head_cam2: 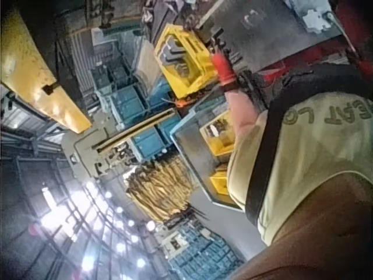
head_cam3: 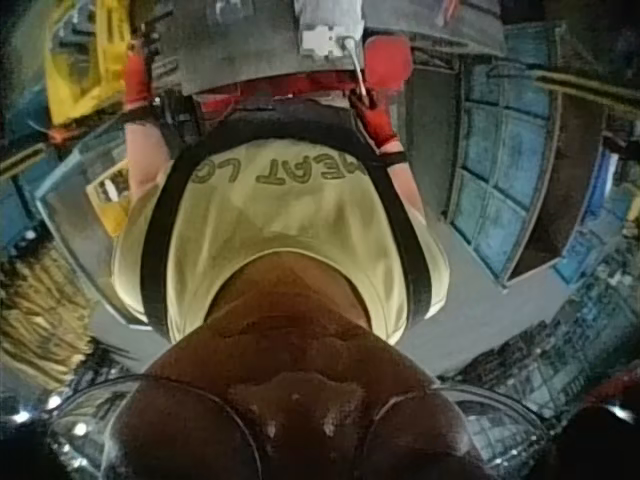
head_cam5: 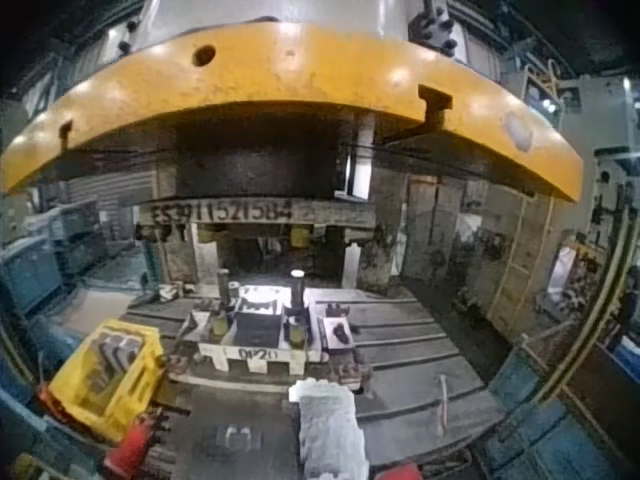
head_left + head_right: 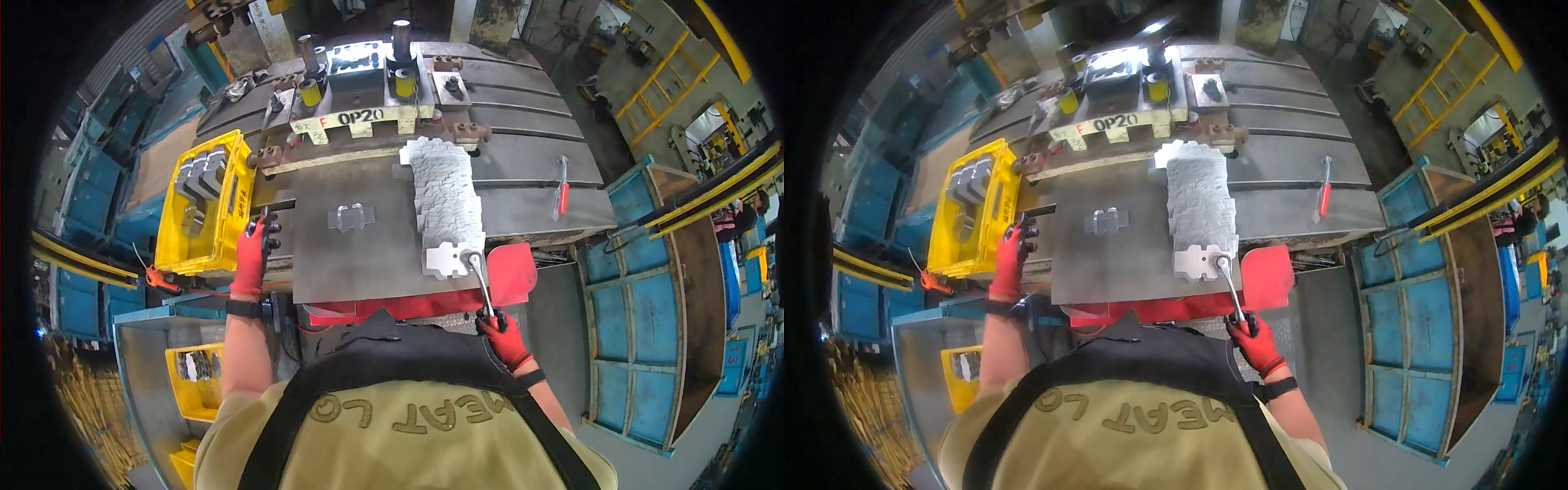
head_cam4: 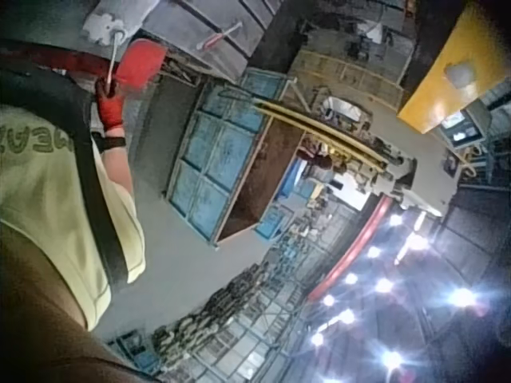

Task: Manually placing metal workpieces into an industrial machine for processing and stacking them after.

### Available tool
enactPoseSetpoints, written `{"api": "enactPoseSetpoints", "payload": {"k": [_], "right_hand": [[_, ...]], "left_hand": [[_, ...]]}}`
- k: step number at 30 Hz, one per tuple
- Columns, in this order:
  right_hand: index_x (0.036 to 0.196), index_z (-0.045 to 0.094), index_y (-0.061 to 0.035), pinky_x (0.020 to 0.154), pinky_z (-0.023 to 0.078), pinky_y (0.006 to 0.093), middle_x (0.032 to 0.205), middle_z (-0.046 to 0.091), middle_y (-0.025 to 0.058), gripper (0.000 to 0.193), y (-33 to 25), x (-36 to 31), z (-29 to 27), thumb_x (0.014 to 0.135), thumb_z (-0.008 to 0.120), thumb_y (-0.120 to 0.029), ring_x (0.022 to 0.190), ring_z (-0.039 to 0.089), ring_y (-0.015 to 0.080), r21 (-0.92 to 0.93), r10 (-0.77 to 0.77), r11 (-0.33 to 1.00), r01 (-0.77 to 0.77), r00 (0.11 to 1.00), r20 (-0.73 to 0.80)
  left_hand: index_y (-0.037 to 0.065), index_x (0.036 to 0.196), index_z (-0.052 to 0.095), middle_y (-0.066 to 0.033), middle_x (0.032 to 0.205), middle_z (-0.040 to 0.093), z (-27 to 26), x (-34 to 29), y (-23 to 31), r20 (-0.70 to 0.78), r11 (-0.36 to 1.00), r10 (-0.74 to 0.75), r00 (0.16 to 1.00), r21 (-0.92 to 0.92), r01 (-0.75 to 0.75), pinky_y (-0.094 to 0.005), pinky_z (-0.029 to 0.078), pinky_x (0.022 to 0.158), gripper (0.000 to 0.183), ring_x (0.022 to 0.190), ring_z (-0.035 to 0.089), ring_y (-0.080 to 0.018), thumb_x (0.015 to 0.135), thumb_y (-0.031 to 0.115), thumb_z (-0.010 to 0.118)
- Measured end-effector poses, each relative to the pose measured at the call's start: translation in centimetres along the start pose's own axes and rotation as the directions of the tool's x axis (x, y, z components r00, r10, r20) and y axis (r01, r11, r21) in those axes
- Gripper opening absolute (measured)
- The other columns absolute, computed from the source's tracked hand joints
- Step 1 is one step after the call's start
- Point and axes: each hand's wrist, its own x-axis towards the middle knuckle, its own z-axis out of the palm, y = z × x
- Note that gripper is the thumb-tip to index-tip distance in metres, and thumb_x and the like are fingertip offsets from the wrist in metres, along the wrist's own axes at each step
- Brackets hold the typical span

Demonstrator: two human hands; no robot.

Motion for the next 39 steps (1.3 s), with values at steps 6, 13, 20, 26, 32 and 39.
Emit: {"api": "enactPoseSetpoints", "payload": {"k": [6, 13, 20, 26, 32, 39], "right_hand": [[0.08, 0.048, -0.0033, 0.057, 0.039, 0.0215, 0.071, 0.048, 0.0, 0.013, -1.3, 2.8, -0.5, 0.068, 0.052, -0.001, 0.064, 0.045, 0.0084, 0.371, 0.057, 0.924, -0.094, 0.992, 0.112], [0.068, 0.042, -0.0087, 0.052, 0.037, 0.0219, 0.064, 0.042, -0.0018, 0.009, -4.2, 7.4, -0.2, 0.072, 0.05, -0.01, 0.058, 0.043, 0.0081, 0.39, 0.139, 0.897, -0.207, 0.971, 0.196], [0.068, 0.041, -0.0068, 0.051, 0.038, 0.023, 0.064, 0.045, 0.0017, 0.01, -4.5, 8.0, 0.5, 0.073, 0.047, -0.013, 0.058, 0.046, 0.0121, 0.272, 0.082, 0.954, -0.123, 0.984, 0.161], [0.065, 0.039, -0.0103, 0.049, 0.029, 0.0182, 0.06, 0.035, -0.0055, 0.014, -5.7, 6.5, 1.4, 0.071, 0.051, -0.006, 0.055, 0.034, 0.0037, 0.337, 0.096, 0.933, -0.127, 0.99, 0.106], [0.072, 0.044, -0.01, 0.051, 0.034, 0.0191, 0.061, 0.04, -0.005, 0.007, -5.6, 6.3, 1.4, 0.072, 0.051, -0.008, 0.057, 0.04, 0.0051, 0.403, 0.217, 0.89, -0.212, 0.976, 0.034], [0.073, 0.044, -0.0122, 0.041, 0.034, 0.0195, 0.06, 0.043, -0.0042, 0.007, -2.9, 7.1, 0.7, 0.074, 0.049, -0.017, 0.05, 0.042, 0.006, 0.496, 0.237, 0.825, -0.271, 0.962, 0.132]], "left_hand": [[0.004, 0.094, 0.05, -0.0013, 0.077, 0.052, 5.4, 4.5, 7.0, 0.141, 0.956, 0.292, 0.946, -0.042, -0.289, -0.0186, 0.037, 0.049, 0.023, 0.063, 0.047, -0.0082, 0.077, 0.018, 0.042], [0.003, 0.091, 0.05, -0.0038, 0.075, 0.053, 12.2, 14.1, 15.0, 0.303, 0.758, 0.436, 0.848, 0.384, -0.527, -0.0224, 0.037, 0.061, 0.026, 0.069, 0.048, -0.0099, 0.073, 0.022, 0.049], [-0.007, 0.088, 0.047, -0.0238, 0.091, 0.049, 18.1, 22.1, 17.2, 0.228, 0.518, 0.392, 0.891, 0.746, -0.419, -0.0328, 0.038, 0.073, 0.049, 0.085, 0.048, -0.0318, 0.067, 0.037, 0.049], [0.003, 0.071, 0.057, -0.0149, 0.072, 0.056, 17.1, 28.5, 17.2, 0.647, -0.414, 0.462, 0.606, 0.762, -0.498, -0.0316, 0.044, 0.06, 0.017, 0.07, 0.055, -0.0264, 0.064, 0.016, 0.049], [0.004, 0.065, 0.052, -0.0031, 0.057, 0.051, 16.9, 22.4, 20.0, 0.299, 0.867, 0.473, 0.829, 0.007, -0.498, -0.0226, 0.038, 0.046, 0.011, 0.053, 0.049, -0.0106, 0.069, 0.013, 0.047], [0.008, 0.078, 0.054, 0.0048, 0.059, 0.047, 11.6, 11.1, 11.1, 0.339, 0.967, 0.253, 0.906, -0.049, -0.252, -0.0172, 0.03, 0.041, 0.012, 0.048, 0.04, -0.0041, 0.067, 0.012, 0.054]]}}
